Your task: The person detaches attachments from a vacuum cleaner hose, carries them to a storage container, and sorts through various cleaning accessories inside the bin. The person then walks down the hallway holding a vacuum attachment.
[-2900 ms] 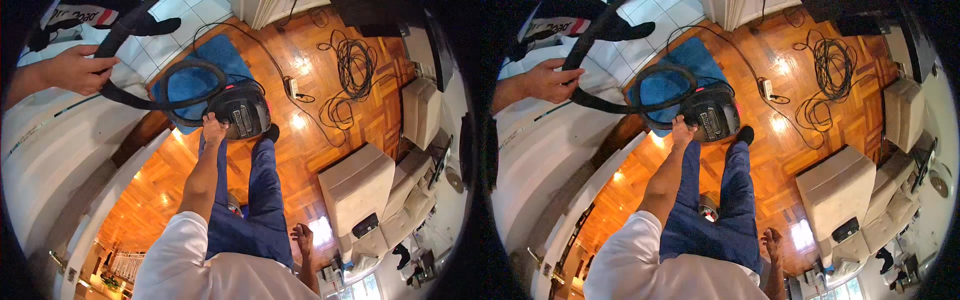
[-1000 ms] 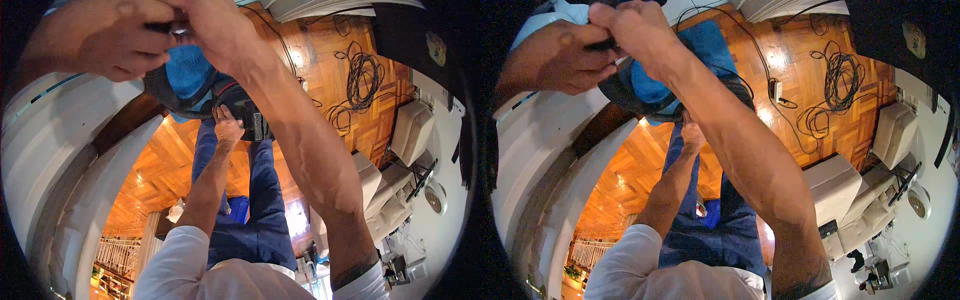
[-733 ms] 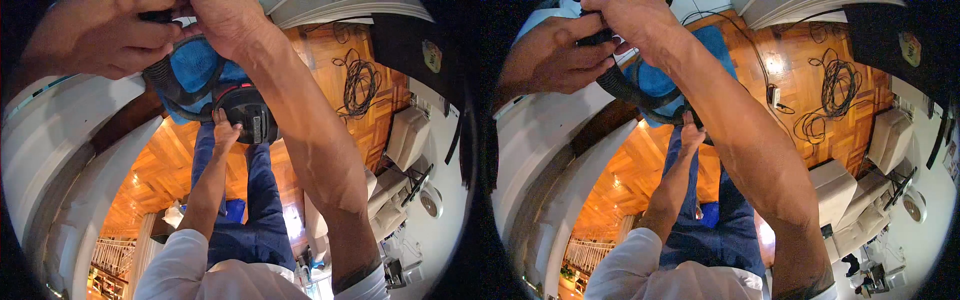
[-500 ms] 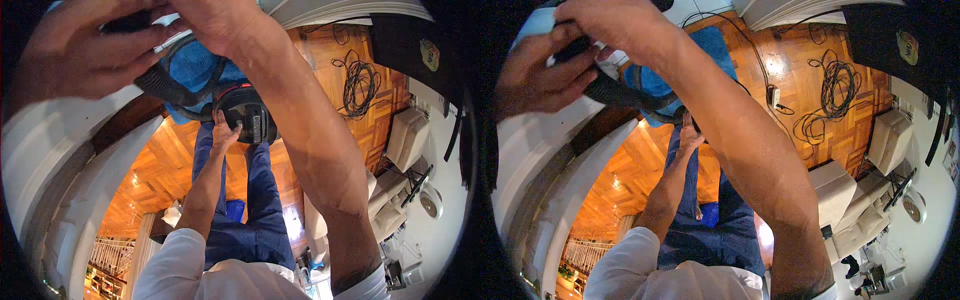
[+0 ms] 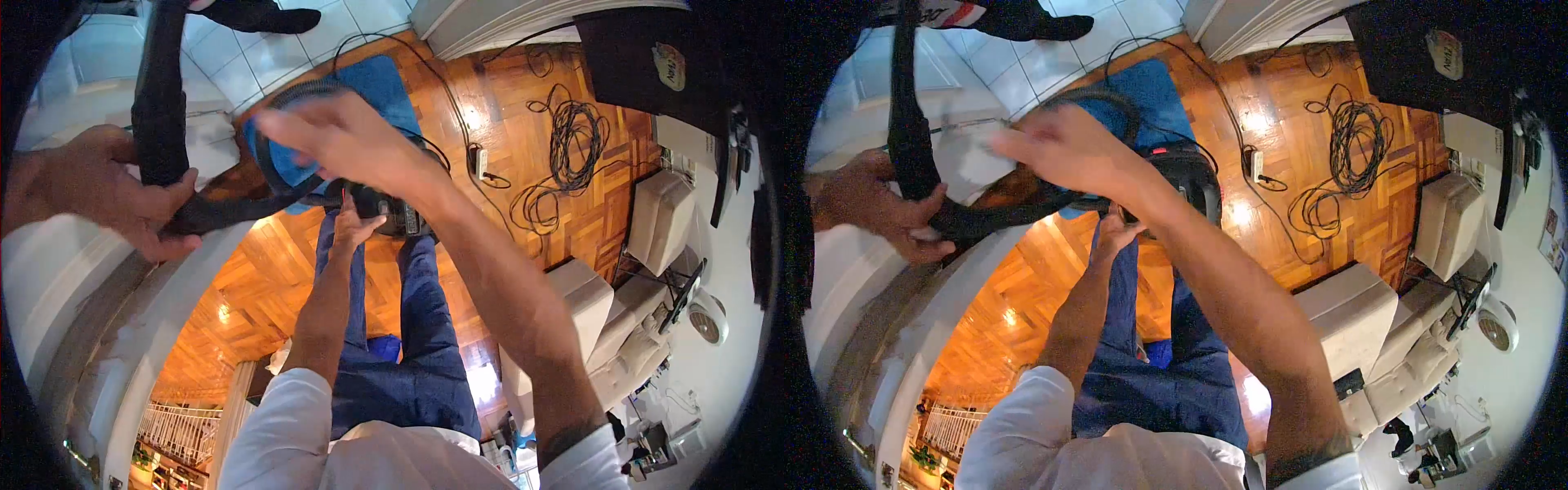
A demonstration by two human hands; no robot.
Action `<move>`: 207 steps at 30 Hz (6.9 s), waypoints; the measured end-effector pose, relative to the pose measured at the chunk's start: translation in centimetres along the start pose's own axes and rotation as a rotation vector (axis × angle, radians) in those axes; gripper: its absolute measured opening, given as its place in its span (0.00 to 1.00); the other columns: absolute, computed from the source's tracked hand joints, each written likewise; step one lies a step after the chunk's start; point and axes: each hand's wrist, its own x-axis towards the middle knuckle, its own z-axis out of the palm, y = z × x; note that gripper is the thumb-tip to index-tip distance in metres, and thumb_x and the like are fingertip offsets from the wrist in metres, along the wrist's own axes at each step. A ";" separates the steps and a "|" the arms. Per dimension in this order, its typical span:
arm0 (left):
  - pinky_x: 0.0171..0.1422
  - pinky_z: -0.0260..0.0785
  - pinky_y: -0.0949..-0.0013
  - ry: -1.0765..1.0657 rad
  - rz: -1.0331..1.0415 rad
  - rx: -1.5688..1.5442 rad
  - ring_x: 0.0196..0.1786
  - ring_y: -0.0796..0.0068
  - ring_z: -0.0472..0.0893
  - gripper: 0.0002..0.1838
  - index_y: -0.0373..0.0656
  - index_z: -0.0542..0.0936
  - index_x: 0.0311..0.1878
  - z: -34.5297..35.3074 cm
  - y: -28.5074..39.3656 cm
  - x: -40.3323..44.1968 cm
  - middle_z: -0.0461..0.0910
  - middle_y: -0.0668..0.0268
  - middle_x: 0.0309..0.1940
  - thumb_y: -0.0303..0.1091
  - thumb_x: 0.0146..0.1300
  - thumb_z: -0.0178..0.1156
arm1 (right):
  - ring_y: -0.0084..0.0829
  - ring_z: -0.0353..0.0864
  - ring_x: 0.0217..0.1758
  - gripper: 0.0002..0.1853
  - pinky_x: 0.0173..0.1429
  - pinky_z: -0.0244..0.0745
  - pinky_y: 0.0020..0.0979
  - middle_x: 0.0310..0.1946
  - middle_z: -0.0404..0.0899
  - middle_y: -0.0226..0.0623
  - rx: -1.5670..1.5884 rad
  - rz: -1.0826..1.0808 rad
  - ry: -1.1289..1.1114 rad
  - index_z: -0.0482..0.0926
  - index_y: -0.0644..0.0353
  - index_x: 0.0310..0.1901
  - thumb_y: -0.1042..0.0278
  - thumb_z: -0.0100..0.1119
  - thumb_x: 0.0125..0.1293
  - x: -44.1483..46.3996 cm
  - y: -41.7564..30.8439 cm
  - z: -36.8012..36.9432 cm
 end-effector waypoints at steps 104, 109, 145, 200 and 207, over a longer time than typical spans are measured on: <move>0.49 0.76 0.54 -0.222 0.014 0.628 0.44 0.49 0.84 0.13 0.39 0.83 0.37 -16.0 -10.5 -11.9 0.85 0.51 0.38 0.39 0.56 0.61 | 0.28 0.85 0.31 0.17 0.30 0.77 0.28 0.36 0.83 0.37 0.512 0.823 0.797 0.77 0.66 0.52 0.67 0.58 0.64 -37.5 26.5 13.5; 0.53 0.73 0.48 -0.075 0.276 0.471 0.47 0.44 0.81 0.14 0.36 0.81 0.40 -13.7 -6.5 -6.3 0.82 0.44 0.39 0.37 0.58 0.60 | 0.28 0.84 0.30 0.15 0.30 0.76 0.28 0.35 0.82 0.35 0.586 0.780 0.859 0.79 0.62 0.49 0.68 0.57 0.62 -40.0 28.4 13.2; 0.47 0.75 0.64 0.135 0.716 0.384 0.38 0.64 0.80 0.24 0.29 0.73 0.48 -4.3 11.1 -15.1 0.81 0.57 0.36 0.21 0.42 0.59 | 0.58 0.83 0.40 0.17 0.46 0.77 0.52 0.32 0.83 0.56 0.019 0.837 1.321 0.83 0.58 0.39 0.65 0.71 0.44 -62.0 25.2 16.6; 0.22 0.73 0.62 0.081 -0.052 -0.342 0.18 0.64 0.76 0.08 0.31 0.76 0.29 54.0 5.4 -89.3 0.76 0.59 0.22 0.26 0.49 0.63 | 0.53 0.82 0.48 0.27 0.54 0.77 0.47 0.39 0.83 0.51 -0.533 0.909 0.557 0.81 0.61 0.44 0.61 0.76 0.40 -155.0 55.8 20.4; 0.28 0.77 0.54 -0.110 -0.445 -0.406 0.23 0.59 0.79 0.09 0.39 0.75 0.36 62.2 -3.1 -96.8 0.76 0.61 0.24 0.29 0.52 0.61 | 0.52 0.82 0.48 0.17 0.52 0.78 0.47 0.40 0.83 0.49 -0.516 0.862 0.520 0.79 0.60 0.39 0.68 0.67 0.45 -158.5 67.4 21.7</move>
